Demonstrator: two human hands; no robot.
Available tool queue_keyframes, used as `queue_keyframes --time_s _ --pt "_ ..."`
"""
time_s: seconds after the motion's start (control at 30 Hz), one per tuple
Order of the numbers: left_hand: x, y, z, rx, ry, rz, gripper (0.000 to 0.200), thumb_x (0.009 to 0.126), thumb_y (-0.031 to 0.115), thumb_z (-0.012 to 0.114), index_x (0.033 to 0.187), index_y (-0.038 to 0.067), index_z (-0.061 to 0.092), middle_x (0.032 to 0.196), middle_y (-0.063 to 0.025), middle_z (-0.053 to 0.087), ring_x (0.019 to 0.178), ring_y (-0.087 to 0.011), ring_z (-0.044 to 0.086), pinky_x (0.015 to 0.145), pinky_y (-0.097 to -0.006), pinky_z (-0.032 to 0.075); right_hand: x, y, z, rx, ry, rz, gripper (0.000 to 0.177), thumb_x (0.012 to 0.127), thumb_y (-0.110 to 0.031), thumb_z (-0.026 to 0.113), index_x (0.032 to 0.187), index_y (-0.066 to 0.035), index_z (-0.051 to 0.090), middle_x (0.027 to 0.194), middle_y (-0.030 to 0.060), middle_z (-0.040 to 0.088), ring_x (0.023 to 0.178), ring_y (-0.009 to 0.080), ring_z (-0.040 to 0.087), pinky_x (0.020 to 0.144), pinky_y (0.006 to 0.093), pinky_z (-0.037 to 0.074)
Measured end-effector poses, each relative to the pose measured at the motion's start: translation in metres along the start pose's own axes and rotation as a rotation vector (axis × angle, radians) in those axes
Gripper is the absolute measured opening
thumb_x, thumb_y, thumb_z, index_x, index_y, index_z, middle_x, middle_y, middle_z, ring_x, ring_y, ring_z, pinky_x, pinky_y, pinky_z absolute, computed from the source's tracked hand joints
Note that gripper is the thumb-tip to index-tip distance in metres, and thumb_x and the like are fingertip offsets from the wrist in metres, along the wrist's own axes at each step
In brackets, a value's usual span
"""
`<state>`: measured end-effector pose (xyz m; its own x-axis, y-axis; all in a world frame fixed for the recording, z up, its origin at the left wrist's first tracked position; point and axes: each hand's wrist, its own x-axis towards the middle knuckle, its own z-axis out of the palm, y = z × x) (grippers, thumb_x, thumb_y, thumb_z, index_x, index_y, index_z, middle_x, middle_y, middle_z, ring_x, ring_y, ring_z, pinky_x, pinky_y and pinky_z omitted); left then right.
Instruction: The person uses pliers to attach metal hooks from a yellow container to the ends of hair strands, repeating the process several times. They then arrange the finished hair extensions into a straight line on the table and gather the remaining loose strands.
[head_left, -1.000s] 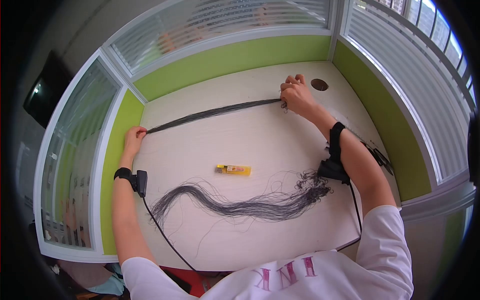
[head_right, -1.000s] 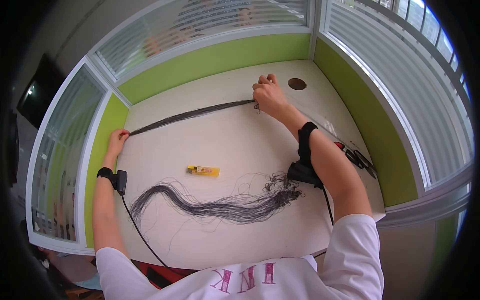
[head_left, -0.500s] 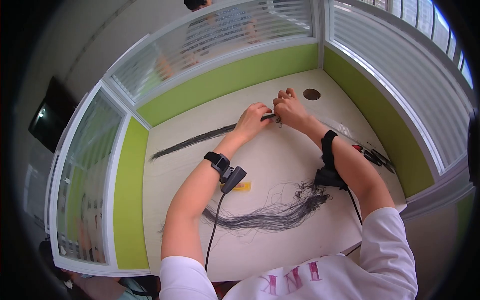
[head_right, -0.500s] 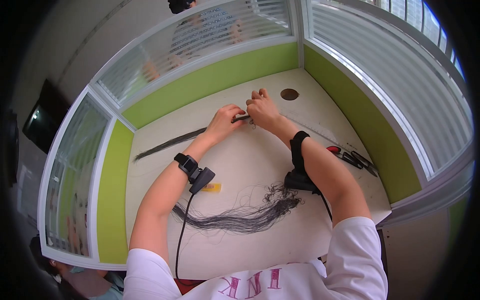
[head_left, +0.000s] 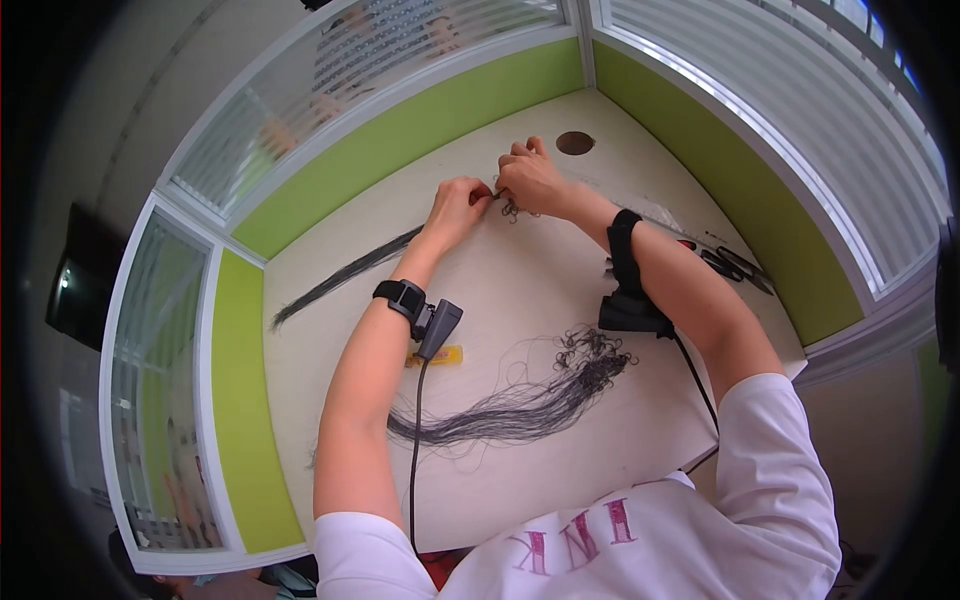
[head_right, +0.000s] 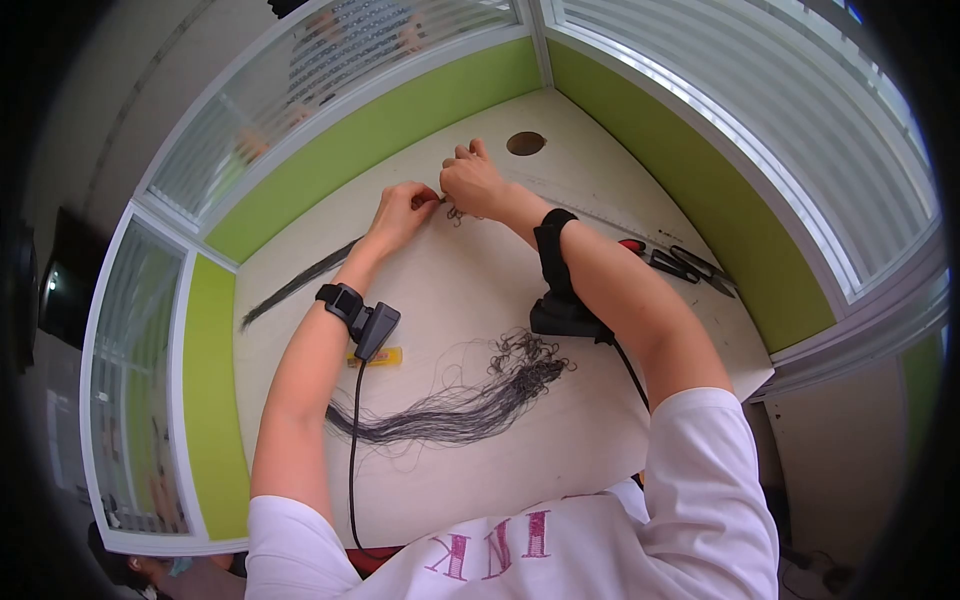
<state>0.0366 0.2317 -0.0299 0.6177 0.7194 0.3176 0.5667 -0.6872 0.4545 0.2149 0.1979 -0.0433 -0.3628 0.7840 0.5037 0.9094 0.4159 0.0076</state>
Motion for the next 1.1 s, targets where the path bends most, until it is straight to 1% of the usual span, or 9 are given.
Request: queue_keyframes --time_s 0.13,0.23,0.3,0.57,0.63,0.73,0.8,1.03,1.1 --pt "-0.001 0.000 0.000 0.013 0.021 0.020 0.013 0.082 0.006 0.067 0.092 -0.003 0.070 0.086 -0.0171 0.069 0.076 -0.0257 0.066 0.072 -0.0349 0.053 -0.002 0.010 -0.011 0.106 0.076 0.035 0.023 0.071 -0.005 0.070 0.087 -0.019 0.076 0.094 0.0035 0.065 0.102 0.0228 0.055 0.093 0.0383 0.033" --pt "-0.004 0.001 0.001 -0.033 0.041 0.011 0.014 0.081 0.005 0.068 0.092 -0.003 0.070 0.086 -0.0171 0.069 0.076 -0.0256 0.066 0.072 -0.0348 0.053 -0.011 0.003 -0.023 0.177 -0.077 -0.108 0.025 0.070 -0.005 0.070 0.088 -0.021 0.076 0.096 0.0019 0.062 0.104 0.0214 0.054 0.092 0.0384 0.033" --pt "-0.003 0.001 0.001 -0.044 0.060 0.012 0.011 0.079 0.005 0.067 0.087 -0.002 0.070 0.086 -0.0206 0.067 0.078 -0.0342 0.066 0.072 -0.0400 0.053 -0.014 -0.005 -0.020 0.179 -0.090 -0.119 0.024 0.071 -0.005 0.070 0.087 -0.022 0.075 0.096 0.0015 0.062 0.104 0.0209 0.054 0.091 0.0382 0.033" --pt "-0.002 -0.001 0.004 -0.043 0.087 0.051 0.011 0.078 0.007 0.067 0.085 -0.001 0.071 0.085 -0.0206 0.067 0.079 -0.0351 0.065 0.073 -0.0411 0.053 -0.017 0.008 -0.017 0.117 -0.124 -0.051 0.022 0.071 -0.006 0.070 0.087 -0.021 0.072 0.097 0.0021 0.061 0.105 0.0210 0.053 0.090 0.0374 0.033" --pt "-0.002 -0.001 0.005 -0.048 0.098 0.035 0.011 0.078 0.007 0.067 0.085 0.000 0.071 0.085 -0.0205 0.067 0.079 -0.0350 0.065 0.073 -0.0414 0.052 -0.019 0.010 -0.019 0.191 -0.125 -0.044 0.040 0.064 0.006 0.065 0.094 -0.019 0.071 0.099 0.0024 0.058 0.104 0.0224 0.052 0.091 0.0387 0.032" --pt "-0.005 0.000 0.006 -0.002 0.138 0.026 0.011 0.079 0.007 0.066 0.085 0.000 0.071 0.084 -0.0204 0.067 0.079 -0.0350 0.066 0.074 -0.0412 0.052 -0.022 0.011 -0.023 0.279 -0.083 -0.031 0.046 0.065 0.010 0.059 0.099 -0.018 0.071 0.098 0.0037 0.058 0.103 0.0232 0.052 0.090 0.0386 0.033" --pt "-0.007 0.000 0.004 0.026 0.099 0.013 0.013 0.081 0.008 0.067 0.091 -0.001 0.071 0.086 -0.0191 0.068 0.078 -0.0288 0.067 0.073 -0.0356 0.053 -0.021 0.016 -0.027 0.292 -0.019 -0.056 0.049 0.065 0.012 0.056 0.101 -0.017 0.071 0.098 0.0044 0.058 0.103 0.0232 0.053 0.091 0.0382 0.032" --pt "-0.007 0.000 0.007 -0.013 0.088 -0.062 0.014 0.081 0.008 0.069 0.091 -0.001 0.069 0.086 -0.0174 0.069 0.079 -0.0271 0.067 0.074 -0.0350 0.053 -0.042 0.014 -0.099 0.284 0.004 -0.031 0.047 0.070 0.010 0.051 0.106 -0.015 0.069 0.094 0.0053 0.059 0.100 0.0230 0.054 0.091 0.0372 0.032" --pt "-0.006 0.000 0.006 -0.035 0.107 -0.023 0.011 0.081 0.007 0.069 0.089 0.000 0.067 0.081 -0.0168 0.069 0.076 -0.0280 0.066 0.071 -0.0366 0.052 -0.054 0.011 -0.120 0.281 -0.026 0.003 0.049 0.074 0.011 0.052 0.113 -0.015 0.065 0.096 0.0034 0.056 0.102 0.0192 0.054 0.097 0.0367 0.029"
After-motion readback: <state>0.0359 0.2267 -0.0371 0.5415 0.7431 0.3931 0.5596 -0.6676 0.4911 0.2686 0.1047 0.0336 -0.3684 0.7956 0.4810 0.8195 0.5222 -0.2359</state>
